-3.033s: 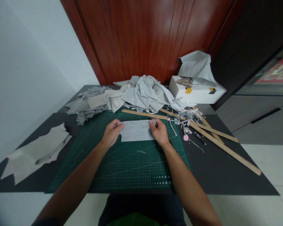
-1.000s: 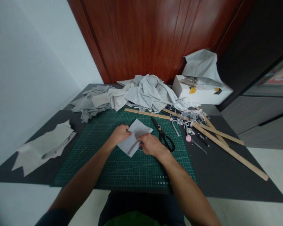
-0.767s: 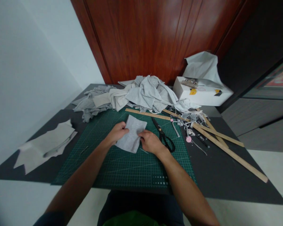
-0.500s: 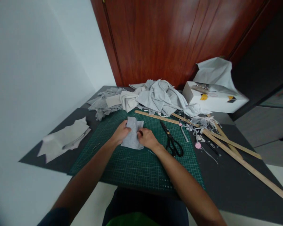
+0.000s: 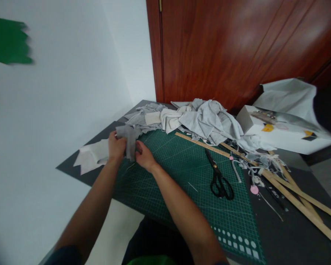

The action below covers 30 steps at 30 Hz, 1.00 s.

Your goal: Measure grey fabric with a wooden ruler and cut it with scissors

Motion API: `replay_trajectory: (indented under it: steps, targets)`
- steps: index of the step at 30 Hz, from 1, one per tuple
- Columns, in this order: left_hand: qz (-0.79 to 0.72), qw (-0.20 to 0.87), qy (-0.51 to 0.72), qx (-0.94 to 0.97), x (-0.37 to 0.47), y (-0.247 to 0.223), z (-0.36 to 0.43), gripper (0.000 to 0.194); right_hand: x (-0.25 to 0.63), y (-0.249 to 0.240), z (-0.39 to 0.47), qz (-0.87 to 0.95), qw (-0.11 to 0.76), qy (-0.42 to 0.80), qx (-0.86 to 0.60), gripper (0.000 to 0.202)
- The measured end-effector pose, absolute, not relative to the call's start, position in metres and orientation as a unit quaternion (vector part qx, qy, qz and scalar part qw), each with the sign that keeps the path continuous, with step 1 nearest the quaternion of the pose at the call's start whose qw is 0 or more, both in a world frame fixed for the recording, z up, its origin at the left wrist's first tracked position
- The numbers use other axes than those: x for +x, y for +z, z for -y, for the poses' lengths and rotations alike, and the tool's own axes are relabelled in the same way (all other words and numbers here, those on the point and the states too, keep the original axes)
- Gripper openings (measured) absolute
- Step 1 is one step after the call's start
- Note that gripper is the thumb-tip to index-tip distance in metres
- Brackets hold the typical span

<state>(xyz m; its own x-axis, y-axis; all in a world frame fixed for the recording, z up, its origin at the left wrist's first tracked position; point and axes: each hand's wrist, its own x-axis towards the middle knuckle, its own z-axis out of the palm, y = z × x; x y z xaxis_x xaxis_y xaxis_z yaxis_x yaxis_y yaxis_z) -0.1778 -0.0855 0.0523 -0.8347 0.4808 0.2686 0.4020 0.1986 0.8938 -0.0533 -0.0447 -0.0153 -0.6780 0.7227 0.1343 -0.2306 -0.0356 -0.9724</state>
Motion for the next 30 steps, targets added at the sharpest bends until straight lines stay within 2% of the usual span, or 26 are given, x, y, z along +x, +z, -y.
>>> replay_trajectory:
  steps: [3,5,7,13,24,30]
  targets:
    - [-0.831,-0.045,0.493,0.253,-0.208,0.058,0.1,0.066,-0.068,-0.027,0.05,0.581,0.326,0.717,-0.208,0.072]
    - [-0.874,-0.066,0.421,0.235,-0.212,0.052,0.105,0.079,-0.068,-0.034,0.05,0.569,0.316,0.727,-0.22,0.069]
    - [-0.9,-0.071,0.352,0.247,-0.204,0.041,0.106,0.084,-0.065,-0.039,0.049,0.559,0.311,0.734,-0.229,0.066]
    - [-0.901,-0.028,0.202,0.383,-0.16,0.014,0.089,0.055,-0.046,-0.037,0.041,0.587,0.312,0.712,-0.227,0.063]
    - [-0.799,-0.003,0.21,0.564,-0.096,0.007,0.061,0.043,0.013,-0.021,0.024,0.646,0.348,0.63,-0.257,0.066]
    - [-0.748,0.046,0.247,0.614,-0.054,0.01,0.038,0.046,0.076,-0.023,0.011,0.73,0.383,0.461,-0.328,0.057]
